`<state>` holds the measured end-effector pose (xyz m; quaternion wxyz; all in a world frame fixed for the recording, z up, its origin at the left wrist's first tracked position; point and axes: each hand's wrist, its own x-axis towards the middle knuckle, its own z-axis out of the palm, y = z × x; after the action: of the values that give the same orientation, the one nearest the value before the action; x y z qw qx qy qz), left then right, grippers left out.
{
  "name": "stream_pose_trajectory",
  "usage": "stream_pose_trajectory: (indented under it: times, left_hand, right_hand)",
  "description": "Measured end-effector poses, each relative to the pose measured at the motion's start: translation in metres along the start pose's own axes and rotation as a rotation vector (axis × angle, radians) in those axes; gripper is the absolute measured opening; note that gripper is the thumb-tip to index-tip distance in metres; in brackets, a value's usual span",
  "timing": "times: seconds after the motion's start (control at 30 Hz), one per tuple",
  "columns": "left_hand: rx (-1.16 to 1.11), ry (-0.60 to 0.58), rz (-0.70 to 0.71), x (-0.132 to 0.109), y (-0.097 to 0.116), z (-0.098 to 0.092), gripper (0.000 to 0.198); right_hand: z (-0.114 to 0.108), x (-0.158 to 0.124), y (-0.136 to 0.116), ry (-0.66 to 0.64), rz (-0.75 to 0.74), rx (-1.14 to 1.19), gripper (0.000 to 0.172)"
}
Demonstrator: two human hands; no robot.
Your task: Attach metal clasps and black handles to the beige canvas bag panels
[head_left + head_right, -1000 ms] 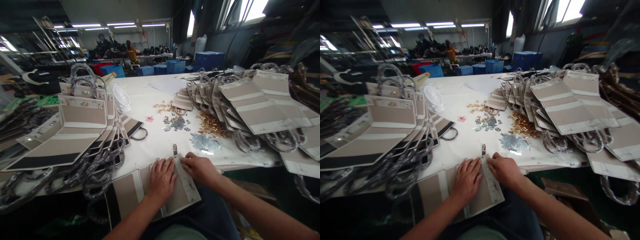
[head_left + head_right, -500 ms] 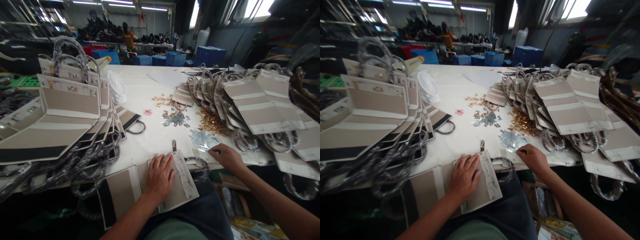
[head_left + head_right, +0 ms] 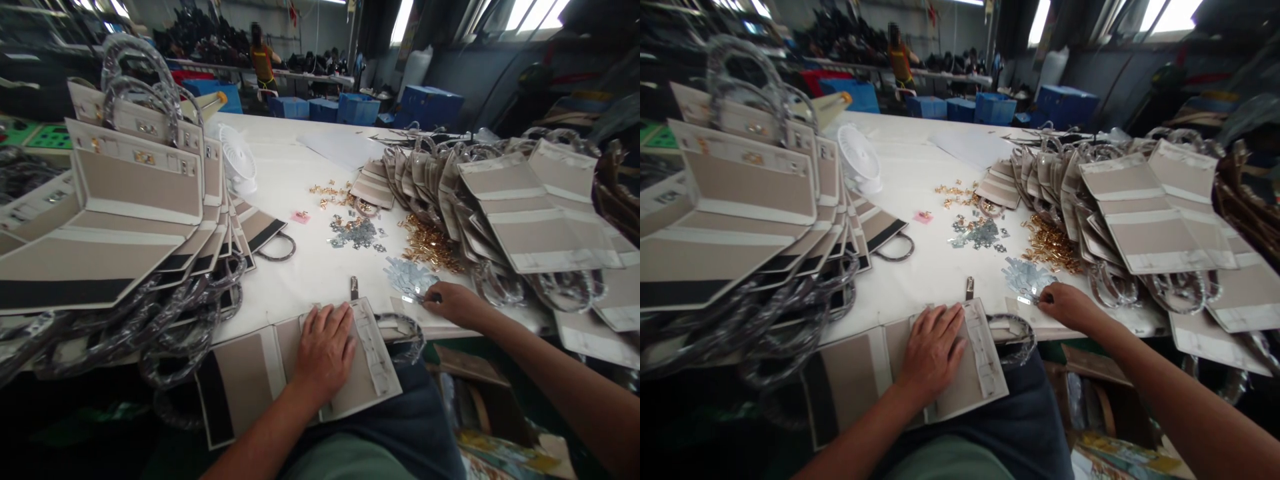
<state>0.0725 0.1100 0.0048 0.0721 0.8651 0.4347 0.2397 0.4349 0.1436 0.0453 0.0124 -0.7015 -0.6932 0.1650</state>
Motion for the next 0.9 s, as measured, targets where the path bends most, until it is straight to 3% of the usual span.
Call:
stream_pose_trajectory:
  times: [0.13,0.33,0.5,0.6,0.73,0.8,0.9]
  left_hand:
    - [-0.007,-0.006,0.0,0.0,0.0,0.001,0.05]
    - [-0.014,-0.009,-0.006,-0.002,-0.001,0.002,0.05]
    - [-0.025,-0.017,-0.003,-0.002,0.0,0.002,0.052]
    - [-0.025,-0.024,-0.007,-0.002,0.001,0.001,0.054]
    - [-0.036,-0.023,-0.021,-0.003,0.001,-0.001,0.055]
    - [-0.047,-0.025,-0.027,-0.003,0.001,-0.002,0.056]
    - [-0.059,-0.032,-0.029,-0.004,0.002,-0.003,0.057]
  right_hand:
    - [0.0,-0.003,-0.002,-0.015,0.035,-0.005,0.023]
    - [0.007,-0.023,-0.012,0.102,0.068,0.04,0.023]
    - [-0.007,-0.038,-0.047,0.166,0.036,0.282,0.028]
    - [-0.019,-0.032,-0.095,0.083,-0.134,0.438,0.026]
    - [-0.016,-0.006,-0.152,-0.158,-0.292,0.503,0.025]
    - [-0.009,0.007,-0.163,-0.233,-0.313,0.464,0.025]
    - [0.0,0.018,-0.164,-0.23,-0.327,0.369,0.025]
